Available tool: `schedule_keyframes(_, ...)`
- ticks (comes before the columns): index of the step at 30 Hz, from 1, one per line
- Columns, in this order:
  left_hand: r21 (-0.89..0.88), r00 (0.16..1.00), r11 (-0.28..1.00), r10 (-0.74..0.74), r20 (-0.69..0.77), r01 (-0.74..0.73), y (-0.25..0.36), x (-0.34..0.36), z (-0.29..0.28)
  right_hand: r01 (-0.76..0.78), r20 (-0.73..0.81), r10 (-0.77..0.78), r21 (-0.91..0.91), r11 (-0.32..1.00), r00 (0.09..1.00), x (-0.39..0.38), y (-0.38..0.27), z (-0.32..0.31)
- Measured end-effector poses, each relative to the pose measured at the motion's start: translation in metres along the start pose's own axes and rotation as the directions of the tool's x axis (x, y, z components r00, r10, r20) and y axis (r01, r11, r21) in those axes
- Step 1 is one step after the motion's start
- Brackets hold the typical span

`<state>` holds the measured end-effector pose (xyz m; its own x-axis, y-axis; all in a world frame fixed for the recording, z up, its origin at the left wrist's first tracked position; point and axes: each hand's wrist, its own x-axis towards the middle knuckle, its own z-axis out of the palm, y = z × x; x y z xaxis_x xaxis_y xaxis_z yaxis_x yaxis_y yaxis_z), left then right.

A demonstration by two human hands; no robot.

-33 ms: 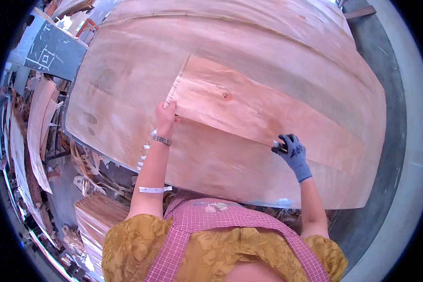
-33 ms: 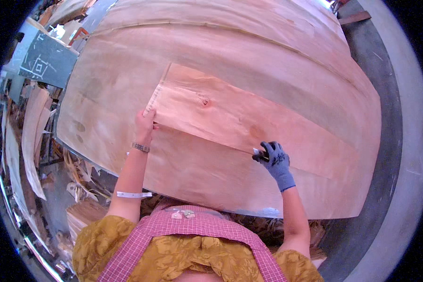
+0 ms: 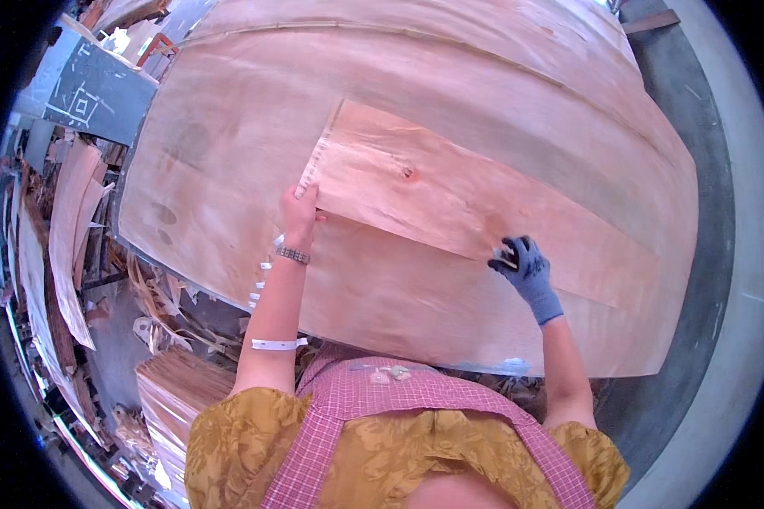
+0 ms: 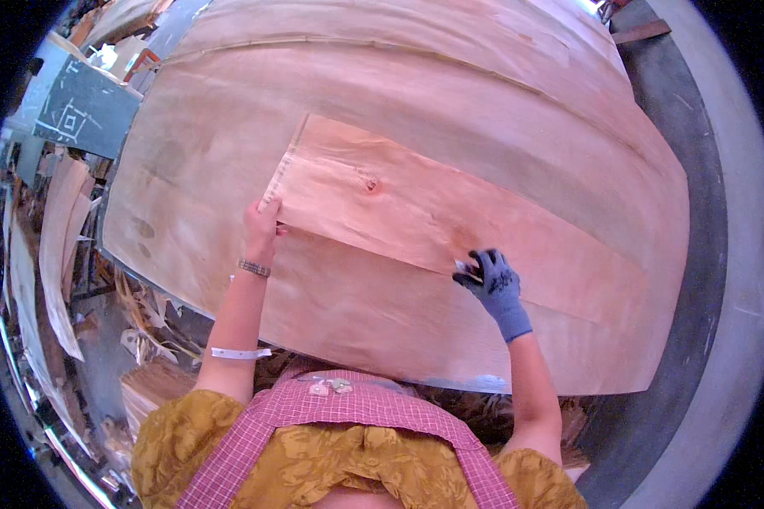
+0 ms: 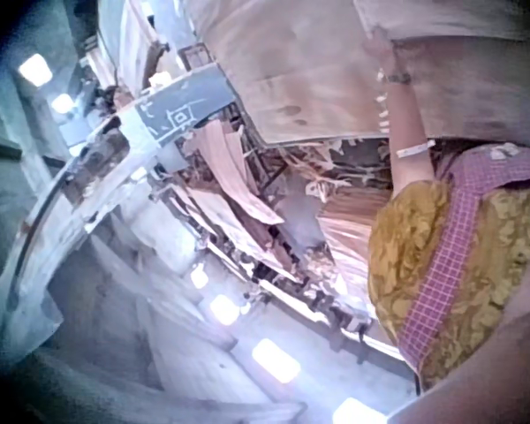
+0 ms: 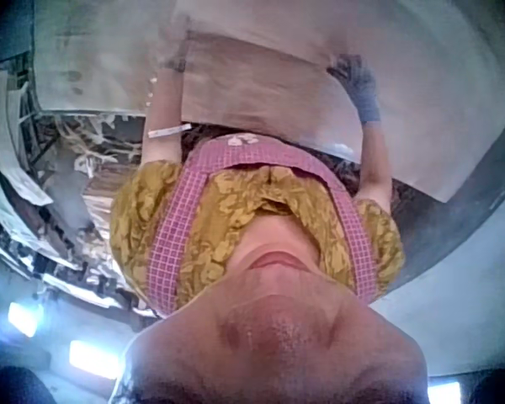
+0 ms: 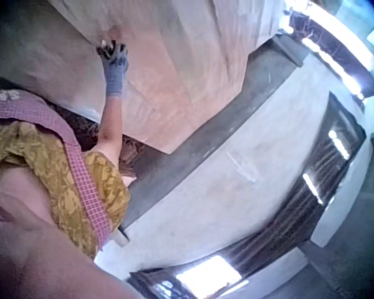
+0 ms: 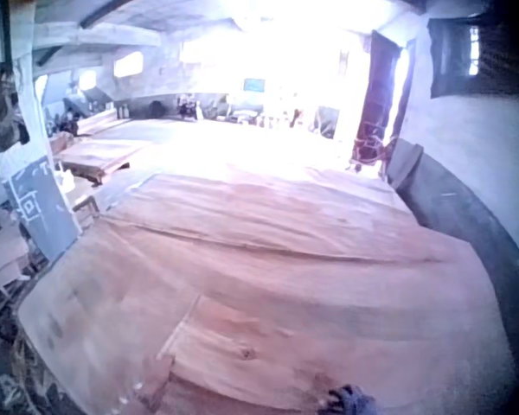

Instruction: The person tapes together thin veneer sheets using small strips of white tape and a hand-held tool to press the seams, then moves and stacks large sheets of veneer onto nearby piles in a workshop environment.

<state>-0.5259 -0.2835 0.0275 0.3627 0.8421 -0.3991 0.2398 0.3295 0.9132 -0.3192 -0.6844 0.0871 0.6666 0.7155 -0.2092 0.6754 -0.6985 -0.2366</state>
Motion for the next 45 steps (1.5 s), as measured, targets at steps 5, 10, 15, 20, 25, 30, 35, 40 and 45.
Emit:
schedule_keyframes(5,0.042,0.999,0.999,-0.023,-0.042,0.024,-0.002,0.002,-0.015,0.271,-0.257,-0.175,0.406,0.873,0.95,0.098,-0.075,0.006)
schedule_keyframes(10,0.615,0.874,0.739,0.459,-0.16,-0.275,-0.011,0.012,-0.019,0.345,-0.096,-0.332,0.183,0.921,0.938,0.196,-0.15,0.044)
schedule_keyframes(15,0.625,0.662,0.422,0.719,0.211,-0.657,0.05,0.025,0.033,0.251,0.119,-0.235,-0.143,0.957,0.965,0.249,-0.227,0.044)
schedule_keyframes(20,0.684,0.706,0.349,0.618,0.346,-0.641,0.043,0.087,0.082,0.222,0.058,-0.215,-0.168,0.96,0.975,0.265,-0.238,0.057)
schedule_keyframes(25,0.777,0.747,0.293,0.584,0.316,-0.557,0.026,0.086,0.102,0.296,0.077,-0.286,-0.184,0.937,0.955,0.25,-0.208,0.081)
schedule_keyframes(30,0.819,0.811,0.301,0.502,0.3,-0.489,0.039,0.074,0.102,0.444,0.127,-0.43,-0.378,0.813,0.894,0.226,-0.158,0.07)
schedule_keyframes(35,0.835,0.796,0.271,0.536,0.282,-0.479,0.042,0.068,0.099,0.616,0.367,-0.526,-0.196,0.763,0.767,0.24,-0.078,-0.013)
schedule_keyframes(40,0.846,0.813,0.284,0.522,0.258,-0.451,0.033,0.073,0.102,0.593,0.397,-0.449,-0.413,0.692,0.801,0.236,-0.02,-0.049)
schedule_keyframes(45,0.841,0.841,0.328,0.484,0.241,-0.43,0.041,0.07,0.101,0.621,0.12,-0.61,-0.184,0.762,0.783,0.274,-0.12,-0.021)
